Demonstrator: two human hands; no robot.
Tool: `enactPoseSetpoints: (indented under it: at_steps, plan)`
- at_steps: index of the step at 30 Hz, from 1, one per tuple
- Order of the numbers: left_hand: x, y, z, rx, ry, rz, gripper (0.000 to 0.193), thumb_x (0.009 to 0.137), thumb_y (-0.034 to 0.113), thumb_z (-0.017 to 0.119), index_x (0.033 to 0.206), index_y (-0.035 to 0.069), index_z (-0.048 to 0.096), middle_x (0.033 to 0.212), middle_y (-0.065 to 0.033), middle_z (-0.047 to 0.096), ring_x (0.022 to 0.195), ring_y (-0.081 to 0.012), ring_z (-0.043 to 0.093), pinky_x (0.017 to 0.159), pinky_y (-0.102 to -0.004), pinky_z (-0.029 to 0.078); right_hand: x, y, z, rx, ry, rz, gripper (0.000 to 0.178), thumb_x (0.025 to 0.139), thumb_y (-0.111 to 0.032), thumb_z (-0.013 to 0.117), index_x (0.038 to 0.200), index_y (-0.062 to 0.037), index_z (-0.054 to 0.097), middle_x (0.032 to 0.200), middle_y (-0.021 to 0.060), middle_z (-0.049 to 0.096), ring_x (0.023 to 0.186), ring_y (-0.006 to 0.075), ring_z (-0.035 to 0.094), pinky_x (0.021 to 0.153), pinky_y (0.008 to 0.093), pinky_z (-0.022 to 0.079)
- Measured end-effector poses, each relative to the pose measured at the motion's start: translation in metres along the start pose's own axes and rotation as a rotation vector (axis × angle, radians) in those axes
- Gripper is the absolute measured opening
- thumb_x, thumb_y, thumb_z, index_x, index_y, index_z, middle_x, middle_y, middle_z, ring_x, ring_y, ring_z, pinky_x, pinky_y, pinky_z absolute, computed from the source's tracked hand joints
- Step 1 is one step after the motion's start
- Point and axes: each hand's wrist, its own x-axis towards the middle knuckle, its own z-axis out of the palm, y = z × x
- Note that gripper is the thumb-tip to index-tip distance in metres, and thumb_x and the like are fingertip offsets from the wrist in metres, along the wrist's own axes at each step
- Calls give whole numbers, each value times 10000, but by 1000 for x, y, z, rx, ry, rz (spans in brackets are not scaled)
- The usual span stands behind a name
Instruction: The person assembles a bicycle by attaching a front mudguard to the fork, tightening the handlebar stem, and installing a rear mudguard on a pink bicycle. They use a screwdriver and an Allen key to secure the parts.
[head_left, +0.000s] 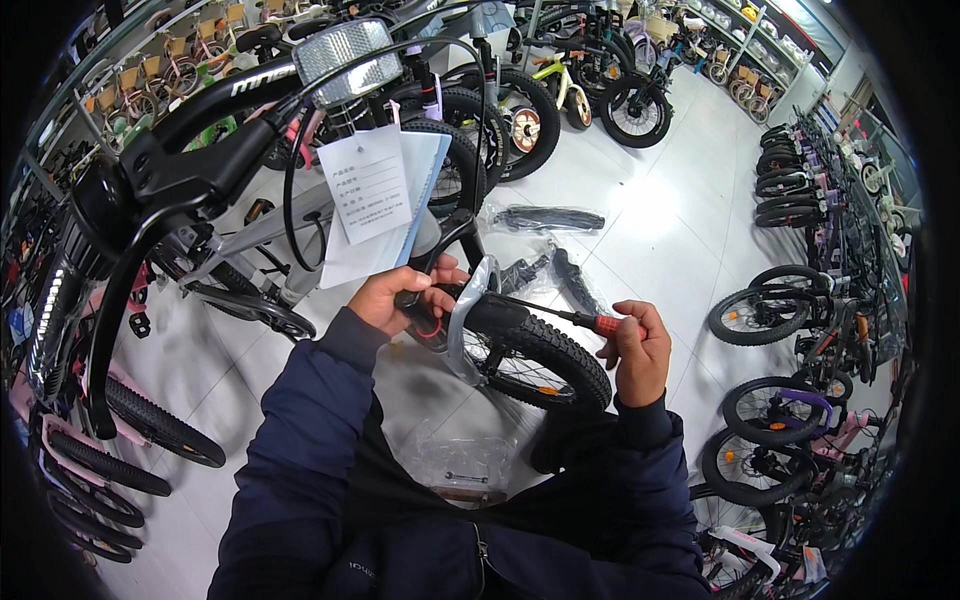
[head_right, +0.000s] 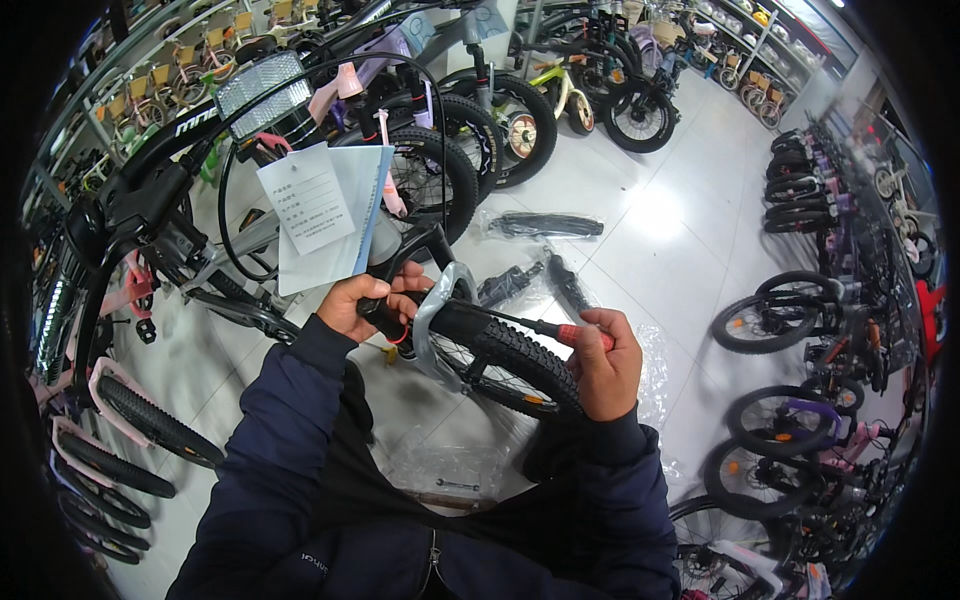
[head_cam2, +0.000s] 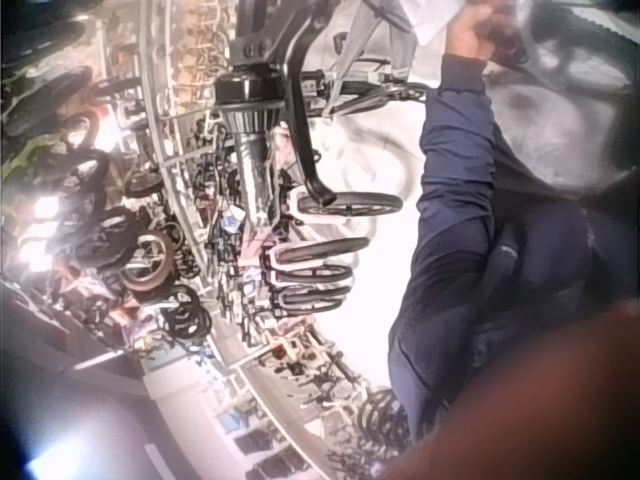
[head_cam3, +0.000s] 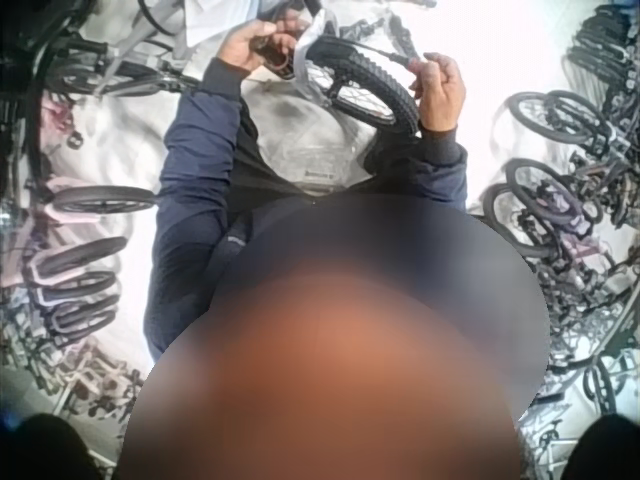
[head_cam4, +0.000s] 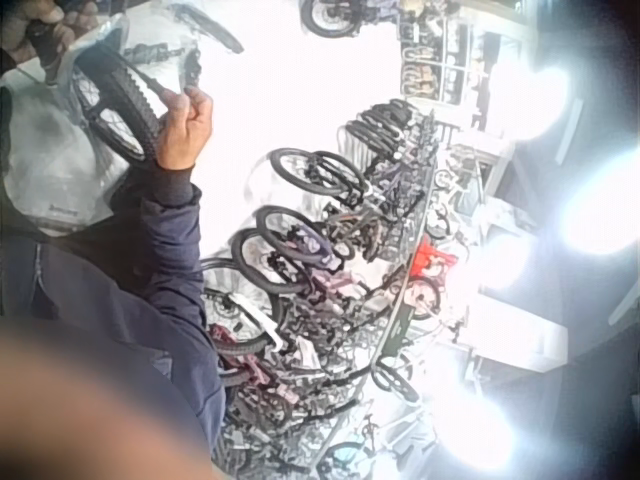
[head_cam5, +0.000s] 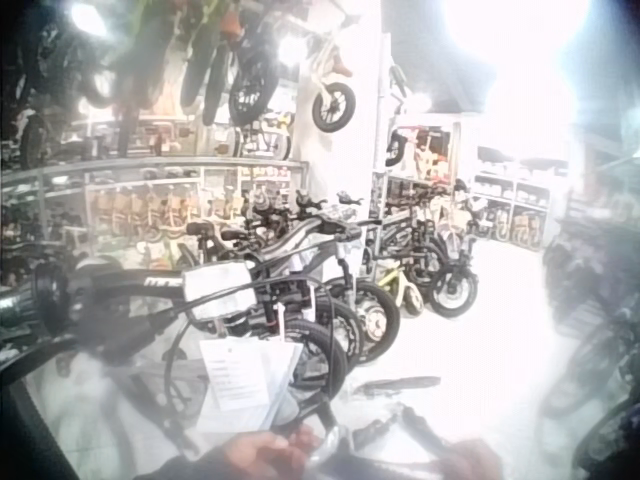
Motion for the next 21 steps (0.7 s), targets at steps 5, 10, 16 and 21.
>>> enactPoseSetpoints:
  at_steps: [5,10,16,21]
  plan:
    - [1,-1,-2,1,-6,-5,574,806,170,579,1314,-91,520,1267,-269,616,899,-278,678,876,-384,545,-1,0,-1,-24,-3,-54,309,997,-188,580,1212,29,536,961,105,636,754,142,613,678,264,512]
    - [1,-1,-2,-17,-11,-14,581,807,171,576,1322,-89,514,1271,-264,614,898,-278,679,873,-384,545,-1,-2,1,126,-10,-147,258,1003,-184,588,1170,12,559,795,47,622,619,84,574,543,209,460]
    - [1,0,0,-14,-22,-8,575,810,164,576,1323,-88,514,1265,-263,620,899,-278,682,869,-380,550,-3,-3,1,-29,1,-9,283,964,-121,605,1197,28,543,903,80,630,733,124,607,687,258,519]
    - [0,1,2,-12,-19,-4,570,811,158,576,1322,-86,515,1256,-264,626,899,-278,682,868,-383,551,-4,-4,0,-24,-20,10,278,968,-105,612,1200,31,541,912,81,646,764,109,608,704,243,518]
